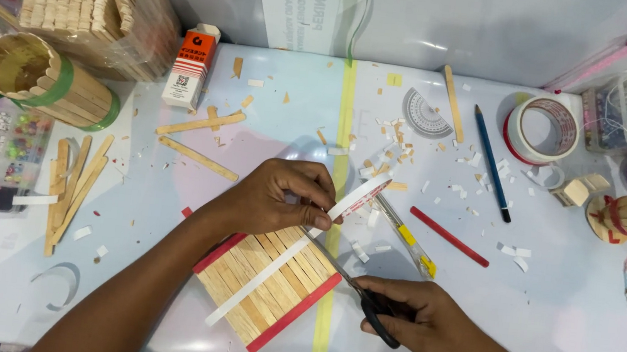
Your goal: Reinforcing a small box made of popsicle sticks by applying adhesive tape to its edges and surfaces.
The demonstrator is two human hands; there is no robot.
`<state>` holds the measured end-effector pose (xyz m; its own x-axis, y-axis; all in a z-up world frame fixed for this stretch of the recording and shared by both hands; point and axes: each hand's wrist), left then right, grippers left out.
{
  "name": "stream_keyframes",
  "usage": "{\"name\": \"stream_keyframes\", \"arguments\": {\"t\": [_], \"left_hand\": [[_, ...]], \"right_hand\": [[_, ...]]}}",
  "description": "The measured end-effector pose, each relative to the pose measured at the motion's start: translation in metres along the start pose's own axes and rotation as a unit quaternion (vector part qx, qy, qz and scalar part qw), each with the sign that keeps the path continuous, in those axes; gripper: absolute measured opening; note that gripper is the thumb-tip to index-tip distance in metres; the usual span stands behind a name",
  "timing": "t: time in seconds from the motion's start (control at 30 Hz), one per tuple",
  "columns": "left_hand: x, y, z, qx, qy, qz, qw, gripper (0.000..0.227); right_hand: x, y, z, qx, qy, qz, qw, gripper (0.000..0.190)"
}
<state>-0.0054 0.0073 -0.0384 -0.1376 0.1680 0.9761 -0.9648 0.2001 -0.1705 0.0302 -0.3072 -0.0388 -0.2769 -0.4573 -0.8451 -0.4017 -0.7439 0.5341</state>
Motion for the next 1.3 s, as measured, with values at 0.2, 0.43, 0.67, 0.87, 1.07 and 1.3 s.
{"name": "stream_keyframes", "arguments": {"t": [0.2, 0.43, 0.67, 0.87, 1.07, 1.3], "left_hand": [[0.0, 0.0, 0.0, -0.004, -0.001, 0.003, 1.0, 0.013], [0.005, 0.0, 0.001, -0.007, -0.016, -0.004, 1.0, 0.014], [0.004, 0.0, 0.001, -0.007, -0.012, -0.005, 1.0, 0.014], [0.004, -0.001, 0.001, -0.006, -0.024, -0.006, 1.0, 0.012], [0.004, 0.0, 0.0, 0.009, -0.02, 0.007, 1.0, 0.006], [-0.001, -0.003, -0.005, 0.1, -0.031, 0.098, 0.99, 0.014]], "right_hand": [[-0.001, 0.001, 0.002, 0.0, 0.022, -0.007, 1.0, 0.053], [-0.019, 0.003, 0.006, 0.011, 0.113, 0.036, 0.993, 0.056], [-0.015, 0.002, 0.007, 0.016, 0.088, 0.028, 0.996, 0.056], [-0.006, 0.0, 0.006, 0.018, 0.065, -0.002, 0.998, 0.054], [-0.002, -0.001, 0.005, 0.018, 0.045, -0.025, 0.998, 0.052], [-0.02, 0.002, 0.002, 0.094, 0.114, 0.026, 0.989, 0.053]]}}
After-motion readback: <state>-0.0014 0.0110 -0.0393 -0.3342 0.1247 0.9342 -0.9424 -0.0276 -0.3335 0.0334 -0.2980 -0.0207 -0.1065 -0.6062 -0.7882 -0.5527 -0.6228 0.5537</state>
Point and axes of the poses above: each hand's wrist, its own y-axis away from the middle knuckle, its own z-axis out of the palm, x = y × z, and after that the axes turned 7 degrees about y, right-handed
